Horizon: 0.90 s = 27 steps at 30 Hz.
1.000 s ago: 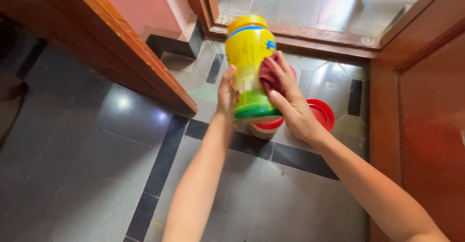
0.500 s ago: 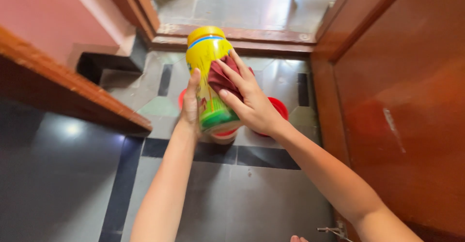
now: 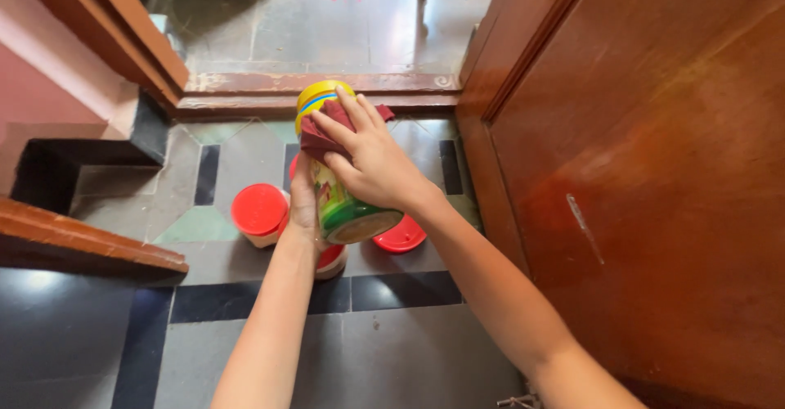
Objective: The person wipes the exterior of several plastic containers and their lids using a red cloth. They handle the items one at a time, rotating them to clean different sides, and place them back on the floor after wiping.
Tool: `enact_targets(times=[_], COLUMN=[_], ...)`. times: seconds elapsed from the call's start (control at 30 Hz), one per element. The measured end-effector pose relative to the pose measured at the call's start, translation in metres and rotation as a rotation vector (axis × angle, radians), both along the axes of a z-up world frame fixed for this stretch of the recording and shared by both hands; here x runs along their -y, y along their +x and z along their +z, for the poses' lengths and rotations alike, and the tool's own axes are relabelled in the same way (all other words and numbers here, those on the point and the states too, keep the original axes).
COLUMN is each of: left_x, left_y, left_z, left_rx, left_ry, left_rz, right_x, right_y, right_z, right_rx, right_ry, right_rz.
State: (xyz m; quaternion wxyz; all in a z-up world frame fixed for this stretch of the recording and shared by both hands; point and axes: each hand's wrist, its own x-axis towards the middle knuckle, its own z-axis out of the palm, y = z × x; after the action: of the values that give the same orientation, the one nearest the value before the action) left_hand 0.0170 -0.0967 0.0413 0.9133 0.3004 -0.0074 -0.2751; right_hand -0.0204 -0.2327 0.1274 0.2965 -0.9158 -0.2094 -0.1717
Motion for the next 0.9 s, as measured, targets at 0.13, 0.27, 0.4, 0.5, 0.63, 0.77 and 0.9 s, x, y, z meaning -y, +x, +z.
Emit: enact_targets(times=[0.13,0.27,0.4,0.5,0.63,0.77,0.9], left_x=[0.008,0.018,0.026,0.026,0.025,0.032,0.029], left_y=[0.007,0.01,0.013,0.02,0.019,0.012,0.005], left_z=[-0.011,-0.032,-0.043,-0.039,-0.034,-0.024,-0.016], left_rx=[0.007,0.039,-0.029,0.01,0.032,-0.027,0.064], left_ry=[-0.042,-0.103,0.001,-0.2,-0.135,0.045,-0.12], left_rz=[0.007,0.024,0.097,0.041,-0.03,0.027,0.011], right_x=[-0.004,0.001,0.002,-0.002,-0.005,-0.001,-0.01], right_y=[0.0,-0.001,-0.005,-0.004,-0.001,0.014,-0.002], right_z=[0.004,-0.017,-0.028,-0.023,-0.02,-0.021,-0.03], right_rx=[-0.038,-0.012,0.092,0.017,0.028,0.165,0.07], right_ry=[-0.231,-0.295,-0.107,-0.194,-0.228,-0.113,-0.229], right_rz=[-0.051,-0.062,-0.128,-0.154,-0.172,-0.151,-0.188])
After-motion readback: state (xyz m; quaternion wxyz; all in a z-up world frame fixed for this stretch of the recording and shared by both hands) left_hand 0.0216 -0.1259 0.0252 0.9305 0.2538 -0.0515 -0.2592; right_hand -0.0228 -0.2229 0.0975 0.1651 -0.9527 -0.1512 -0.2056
